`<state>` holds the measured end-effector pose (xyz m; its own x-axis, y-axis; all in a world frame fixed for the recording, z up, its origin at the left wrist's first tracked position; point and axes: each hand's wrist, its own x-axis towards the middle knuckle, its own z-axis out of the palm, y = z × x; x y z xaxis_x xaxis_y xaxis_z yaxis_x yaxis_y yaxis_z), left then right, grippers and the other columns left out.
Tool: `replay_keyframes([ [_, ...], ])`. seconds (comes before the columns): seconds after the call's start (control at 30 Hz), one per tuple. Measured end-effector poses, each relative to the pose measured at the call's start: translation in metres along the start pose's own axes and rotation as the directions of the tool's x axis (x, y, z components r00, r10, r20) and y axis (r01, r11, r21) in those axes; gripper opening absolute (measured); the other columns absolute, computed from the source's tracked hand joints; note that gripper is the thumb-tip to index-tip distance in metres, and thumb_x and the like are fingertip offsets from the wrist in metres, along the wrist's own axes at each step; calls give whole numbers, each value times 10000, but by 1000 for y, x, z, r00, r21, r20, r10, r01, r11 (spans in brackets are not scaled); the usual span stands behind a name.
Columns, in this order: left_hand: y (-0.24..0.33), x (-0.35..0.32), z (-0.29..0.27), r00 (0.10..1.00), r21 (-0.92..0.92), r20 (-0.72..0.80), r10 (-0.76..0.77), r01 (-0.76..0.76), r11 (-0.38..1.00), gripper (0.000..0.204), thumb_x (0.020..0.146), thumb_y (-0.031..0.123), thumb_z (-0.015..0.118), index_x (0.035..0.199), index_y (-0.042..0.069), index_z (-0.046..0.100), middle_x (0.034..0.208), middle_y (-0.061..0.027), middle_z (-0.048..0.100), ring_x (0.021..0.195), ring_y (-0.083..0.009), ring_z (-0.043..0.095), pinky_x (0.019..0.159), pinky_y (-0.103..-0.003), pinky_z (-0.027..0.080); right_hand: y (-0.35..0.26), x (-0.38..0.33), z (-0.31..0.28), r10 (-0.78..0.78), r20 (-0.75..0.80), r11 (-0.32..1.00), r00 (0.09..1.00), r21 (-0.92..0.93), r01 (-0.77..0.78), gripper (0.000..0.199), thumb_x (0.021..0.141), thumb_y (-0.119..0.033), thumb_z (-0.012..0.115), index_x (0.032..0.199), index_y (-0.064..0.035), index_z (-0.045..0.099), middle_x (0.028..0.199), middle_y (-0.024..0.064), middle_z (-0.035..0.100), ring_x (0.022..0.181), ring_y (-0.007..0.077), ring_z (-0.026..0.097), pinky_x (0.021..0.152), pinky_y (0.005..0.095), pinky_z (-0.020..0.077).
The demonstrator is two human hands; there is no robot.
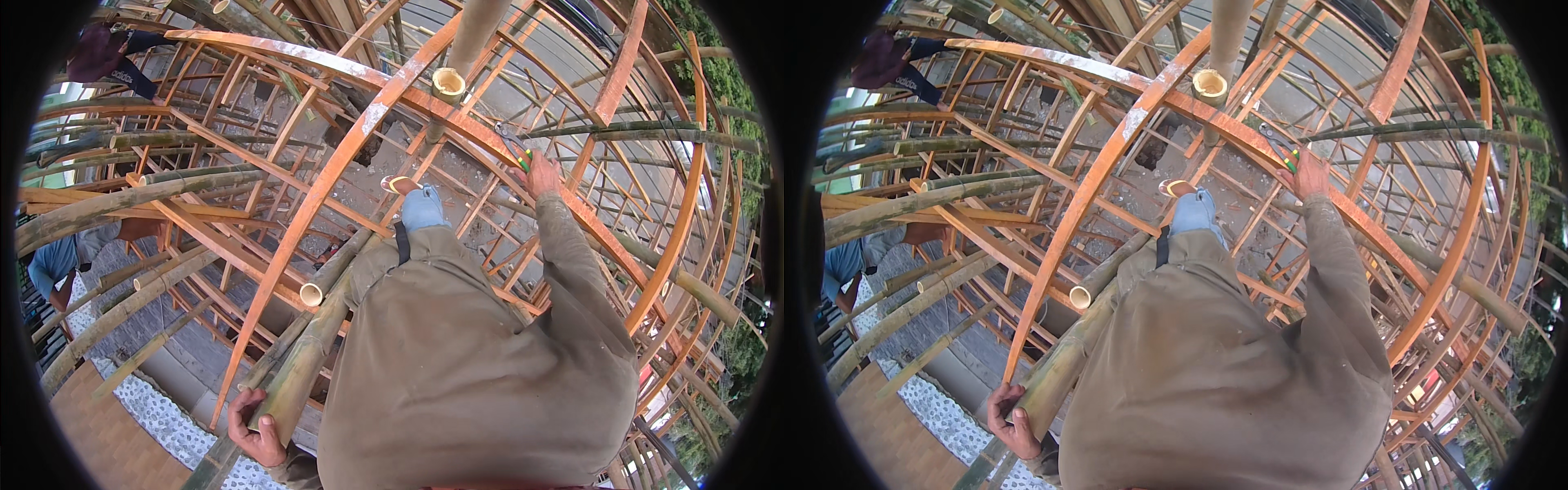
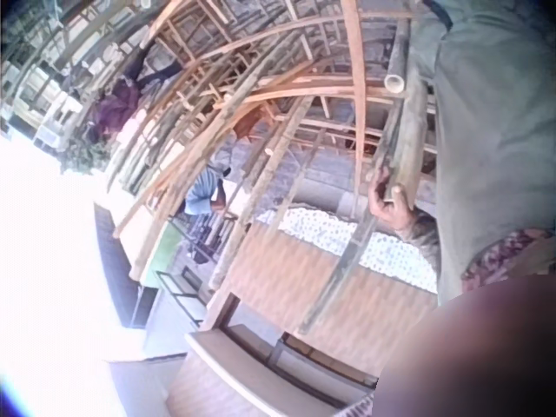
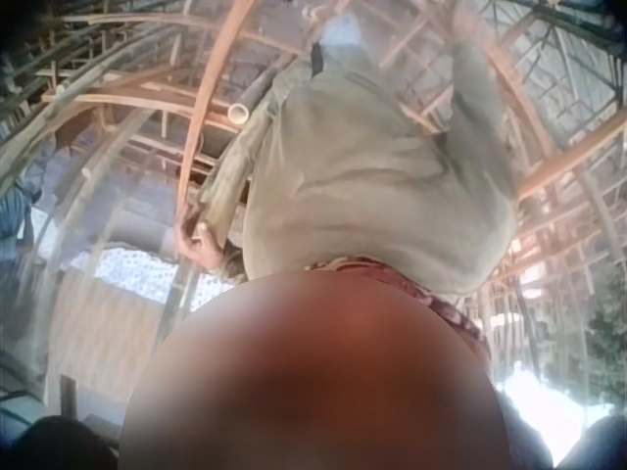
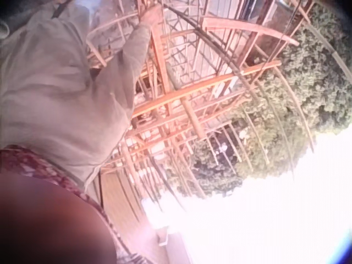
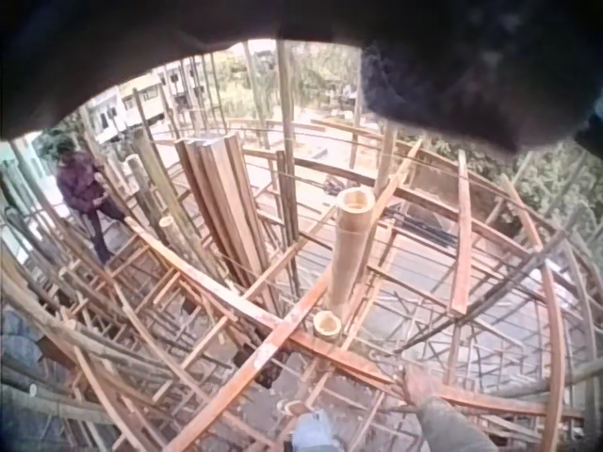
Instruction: The person assembles bamboo scaffolding by positioning bamboo poles and securing them with a hammer and nails. The person repeatedly hammers nails into the joints of the bamboo structure to fasten the poles together.
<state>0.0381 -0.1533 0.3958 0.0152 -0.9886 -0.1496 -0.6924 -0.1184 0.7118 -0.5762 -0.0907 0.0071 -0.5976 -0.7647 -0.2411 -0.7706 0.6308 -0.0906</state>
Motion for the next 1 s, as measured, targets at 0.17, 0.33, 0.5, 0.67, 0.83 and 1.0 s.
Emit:
replay_keyframes([
  [0.17, 0, 0, 2, 1000, 14, -5, -10, 10, 1000, 575, 883, 400, 676, 1203, -74, 612, 1025, -175, 689, 966, -248, 670, 905, -374, 509, 1, 2, -2, -16, 2, 1000, 1000, 12, 16, 774, 860, -575, 716, 1359, -53, 438, 1153, 184, 709, 1124, 364, 658, 1055, 574, 396],
  [0.33, -3, 3, 1, 1000, 19, 27, 4, -5, 1000, 530, 916, 380, 633, 1174, -83, 627, 1037, -186, 687, 984, -262, 672, 913, -386, 515, 1, 5, -5, 41, 95, 993, 995, 103, -51, 754, 846, -546, 747, 1313, -40, 443, 1104, 211, 701, 1029, 414, 670, 819, 500, 536],
  [0.5, -2, 5, -1, 999, 23, 51, 8, -9, 1000, 514, 924, 369, 613, 1156, -89, 635, 1043, -191, 679, 1004, -275, 668, 910, -403, 525, 2, 5, 0, 15, -8, 997, 1000, 80, -15, 709, 827, -573, 755, 1212, -58, 458, 1010, 210, 701, 942, 420, 686, 778, 519, 528],
  [0.67, -1, 1, -1, 999, 52, 35, -3, 2, 999, 473, 912, 314, 599, 1163, -86, 634, 1063, -192, 671, 1014, -277, 663, 921, -406, 521, 4, 3, 5, 13, -65, 994, 998, 107, -6, 664, 809, -554, 782, 1134, -70, 465, 950, 199, 700, 923, 421, 684, 791, 518, 520],
  [0.83, -6, -1, -3, 1000, 46, 27, -10, 8, 999, 453, 899, 257, 602, 1197, -83, 617, 1095, -193, 665, 1027, -282, 663, 932, -411, 521, 3, 3, 0, 45, 38, 992, 998, 117, -49, 642, 810, -528, 787, 1130, -70, 470, 1062, 187, 689, 995, 401, 671, 795, 509, 522],
  [1.0, -2, 3, -5, 998, 51, 67, -13, 9, 999, 468, 906, 262, 624, 1245, -59, 589, 1120, -182, 649, 1065, -270, 637, 987, -425, 487, -1, -1, -12, 37, 27, 987, 999, 157, -40, 651, 804, -520, 794, 1158, -67, 488, 1071, 176, 684, 1017, 396, 668, 802, 517, 522],
])
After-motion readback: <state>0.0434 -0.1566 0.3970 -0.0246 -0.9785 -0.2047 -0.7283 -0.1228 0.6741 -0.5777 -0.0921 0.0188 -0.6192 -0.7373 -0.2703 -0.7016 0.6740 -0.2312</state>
